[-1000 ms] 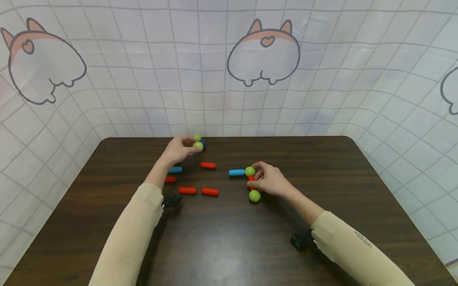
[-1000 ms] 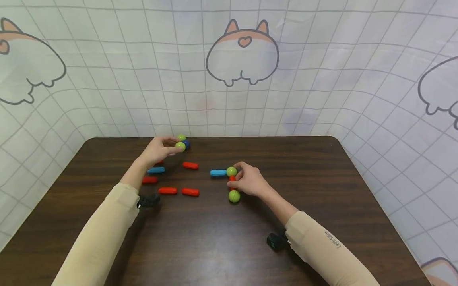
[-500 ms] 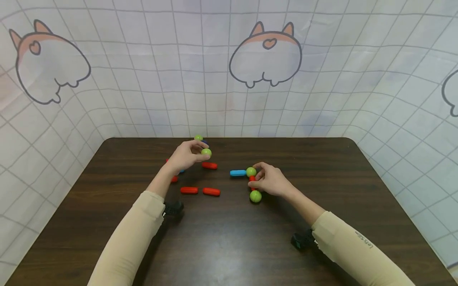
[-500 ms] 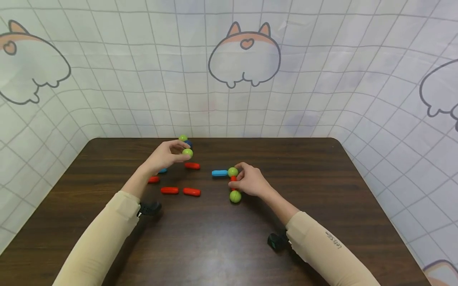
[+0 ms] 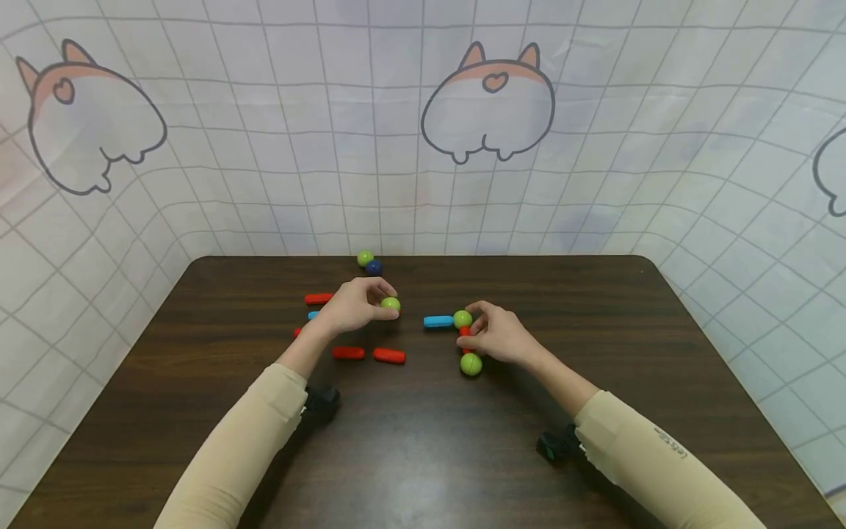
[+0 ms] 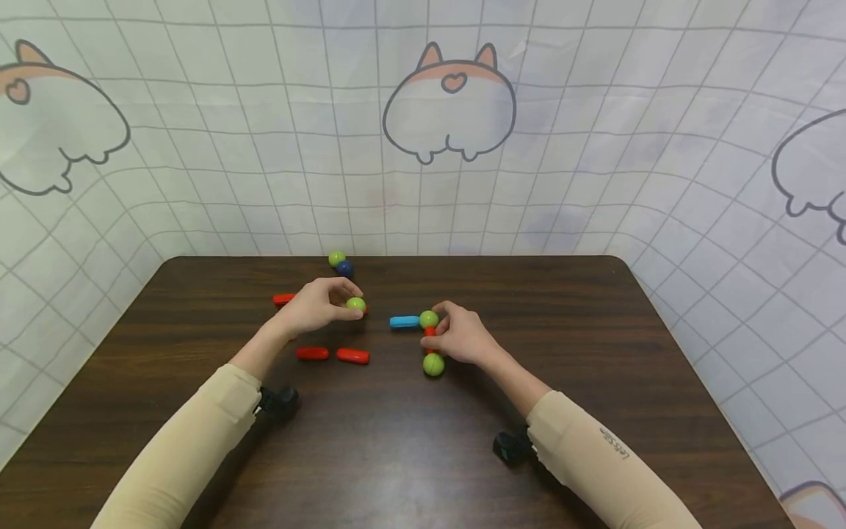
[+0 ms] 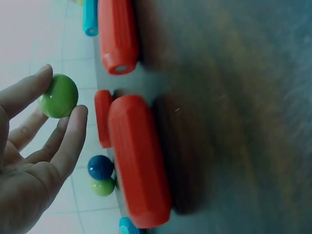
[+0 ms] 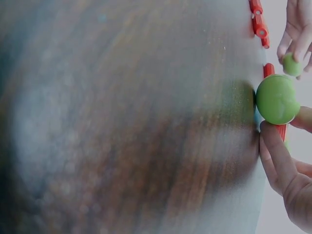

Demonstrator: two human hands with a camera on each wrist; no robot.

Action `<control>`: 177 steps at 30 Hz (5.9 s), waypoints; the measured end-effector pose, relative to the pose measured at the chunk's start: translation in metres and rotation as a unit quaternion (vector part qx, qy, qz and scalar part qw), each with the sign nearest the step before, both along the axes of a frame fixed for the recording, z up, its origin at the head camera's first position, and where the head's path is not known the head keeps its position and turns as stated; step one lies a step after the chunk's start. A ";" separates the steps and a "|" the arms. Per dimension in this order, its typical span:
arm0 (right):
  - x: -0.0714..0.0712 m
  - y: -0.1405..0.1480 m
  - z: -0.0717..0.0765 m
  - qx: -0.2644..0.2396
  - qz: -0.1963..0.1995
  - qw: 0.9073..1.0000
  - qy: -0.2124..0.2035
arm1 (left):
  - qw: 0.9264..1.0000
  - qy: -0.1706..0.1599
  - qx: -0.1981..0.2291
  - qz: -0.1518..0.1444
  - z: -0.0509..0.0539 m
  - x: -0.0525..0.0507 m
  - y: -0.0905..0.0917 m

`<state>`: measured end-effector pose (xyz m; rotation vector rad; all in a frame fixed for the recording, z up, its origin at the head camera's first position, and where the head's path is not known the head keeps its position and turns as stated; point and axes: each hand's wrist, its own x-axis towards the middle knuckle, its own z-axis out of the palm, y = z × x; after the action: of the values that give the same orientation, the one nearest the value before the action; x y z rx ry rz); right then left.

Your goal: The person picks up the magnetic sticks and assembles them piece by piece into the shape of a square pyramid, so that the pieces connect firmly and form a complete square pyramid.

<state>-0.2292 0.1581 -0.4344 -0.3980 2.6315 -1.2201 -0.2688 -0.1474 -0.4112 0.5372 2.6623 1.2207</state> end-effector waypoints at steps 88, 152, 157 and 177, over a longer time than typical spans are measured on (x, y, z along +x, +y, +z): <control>-0.018 -0.012 0.002 0.066 0.025 0.995 0.077 | 0.998 0.012 -0.057 -0.039 -0.016 0.011 0.038; -0.001 0.020 0.002 0.087 -0.029 0.995 0.046 | 0.988 -0.010 -0.119 0.094 -0.005 0.012 -0.084; -0.004 0.018 0.001 0.071 -0.025 0.996 0.043 | 0.988 -0.005 -0.129 0.086 -0.010 0.008 -0.086; -0.003 0.014 0.000 0.029 0.020 0.999 0.019 | 0.989 0.023 -0.118 0.081 -0.012 0.010 -0.078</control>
<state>-0.2322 0.1725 -0.4348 -0.4666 2.6698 -1.1310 -0.2588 -0.2257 -0.4233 0.3217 2.8839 0.9185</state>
